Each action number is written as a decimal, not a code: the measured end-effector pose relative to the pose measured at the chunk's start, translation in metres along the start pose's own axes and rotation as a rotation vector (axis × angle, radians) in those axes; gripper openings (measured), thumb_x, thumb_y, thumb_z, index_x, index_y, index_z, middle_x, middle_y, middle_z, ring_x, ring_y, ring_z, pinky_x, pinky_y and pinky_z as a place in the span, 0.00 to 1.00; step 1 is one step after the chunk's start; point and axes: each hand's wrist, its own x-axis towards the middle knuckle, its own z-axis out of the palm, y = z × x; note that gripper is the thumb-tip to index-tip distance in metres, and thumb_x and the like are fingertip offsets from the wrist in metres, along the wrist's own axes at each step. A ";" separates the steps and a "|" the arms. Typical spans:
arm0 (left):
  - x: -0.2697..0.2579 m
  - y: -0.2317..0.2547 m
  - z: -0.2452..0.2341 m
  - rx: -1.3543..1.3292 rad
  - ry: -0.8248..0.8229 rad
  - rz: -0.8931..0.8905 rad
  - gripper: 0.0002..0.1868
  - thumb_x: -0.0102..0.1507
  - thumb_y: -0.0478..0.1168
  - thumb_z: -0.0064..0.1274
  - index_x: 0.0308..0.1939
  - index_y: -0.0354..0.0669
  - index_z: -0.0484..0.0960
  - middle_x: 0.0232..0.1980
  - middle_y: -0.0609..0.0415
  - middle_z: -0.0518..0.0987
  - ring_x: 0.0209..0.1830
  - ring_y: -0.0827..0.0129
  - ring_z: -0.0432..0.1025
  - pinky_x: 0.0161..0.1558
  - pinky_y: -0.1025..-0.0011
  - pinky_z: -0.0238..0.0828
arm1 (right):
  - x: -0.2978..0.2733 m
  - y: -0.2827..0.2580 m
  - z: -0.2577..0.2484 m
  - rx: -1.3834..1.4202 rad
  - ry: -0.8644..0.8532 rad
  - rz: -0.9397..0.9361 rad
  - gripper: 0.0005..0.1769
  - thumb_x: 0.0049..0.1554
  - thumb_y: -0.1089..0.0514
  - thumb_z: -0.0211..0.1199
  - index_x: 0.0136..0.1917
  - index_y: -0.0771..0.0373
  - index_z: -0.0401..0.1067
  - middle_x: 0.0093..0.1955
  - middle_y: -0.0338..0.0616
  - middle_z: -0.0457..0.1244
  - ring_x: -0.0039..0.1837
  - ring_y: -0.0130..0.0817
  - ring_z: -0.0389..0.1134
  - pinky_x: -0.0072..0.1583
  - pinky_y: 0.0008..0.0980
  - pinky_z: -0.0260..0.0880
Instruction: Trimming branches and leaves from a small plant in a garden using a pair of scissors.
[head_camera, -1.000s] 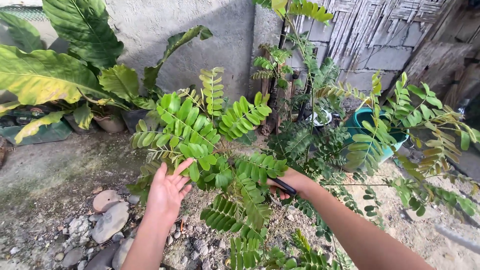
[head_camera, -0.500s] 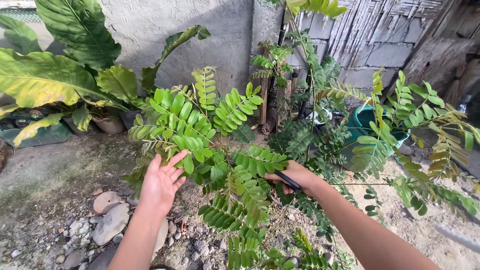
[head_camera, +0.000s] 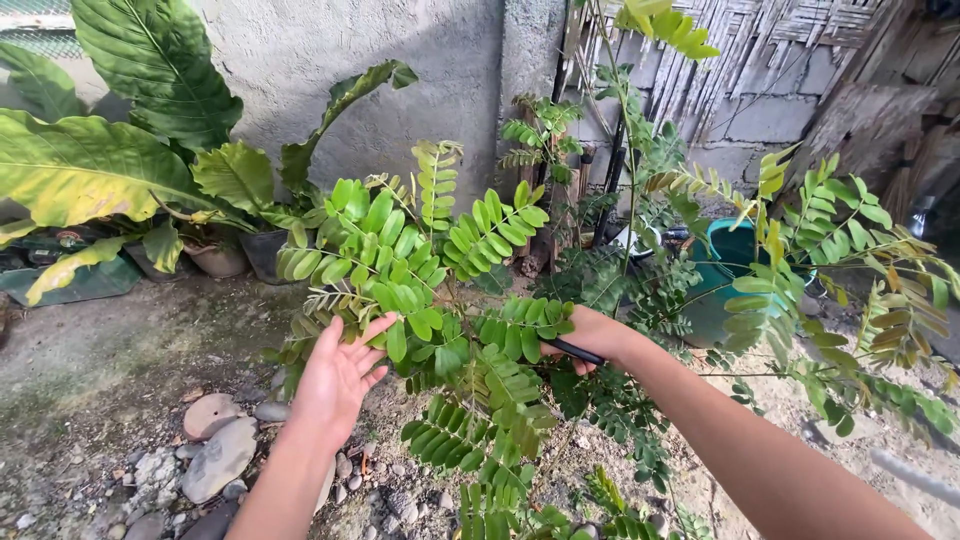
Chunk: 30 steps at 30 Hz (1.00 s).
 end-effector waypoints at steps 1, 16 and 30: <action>0.001 -0.002 -0.001 -0.001 0.001 0.001 0.28 0.69 0.60 0.28 0.58 0.47 0.74 0.70 0.57 0.77 0.63 0.64 0.67 0.55 0.66 0.62 | 0.005 0.005 -0.002 -0.001 0.000 -0.001 0.15 0.49 0.51 0.69 0.43 0.63 0.73 0.32 0.37 0.63 0.23 0.26 0.62 0.25 0.25 0.58; -0.008 -0.028 0.011 -0.002 -0.007 -0.008 0.29 0.70 0.61 0.29 0.53 0.46 0.78 0.66 0.53 0.81 0.56 0.65 0.67 0.55 0.67 0.63 | 0.048 0.027 0.002 -0.205 0.086 -0.087 0.15 0.54 0.53 0.62 0.42 0.69 0.74 0.32 0.51 0.69 0.29 0.40 0.69 0.33 0.36 0.70; -0.008 -0.025 0.022 -0.197 -0.022 -0.026 0.31 0.71 0.60 0.26 0.60 0.43 0.76 0.69 0.58 0.78 0.61 0.63 0.63 0.56 0.66 0.60 | 0.025 0.009 0.025 -0.754 0.363 -0.066 0.24 0.54 0.40 0.64 0.48 0.64 0.78 0.50 0.58 0.71 0.54 0.56 0.73 0.57 0.47 0.75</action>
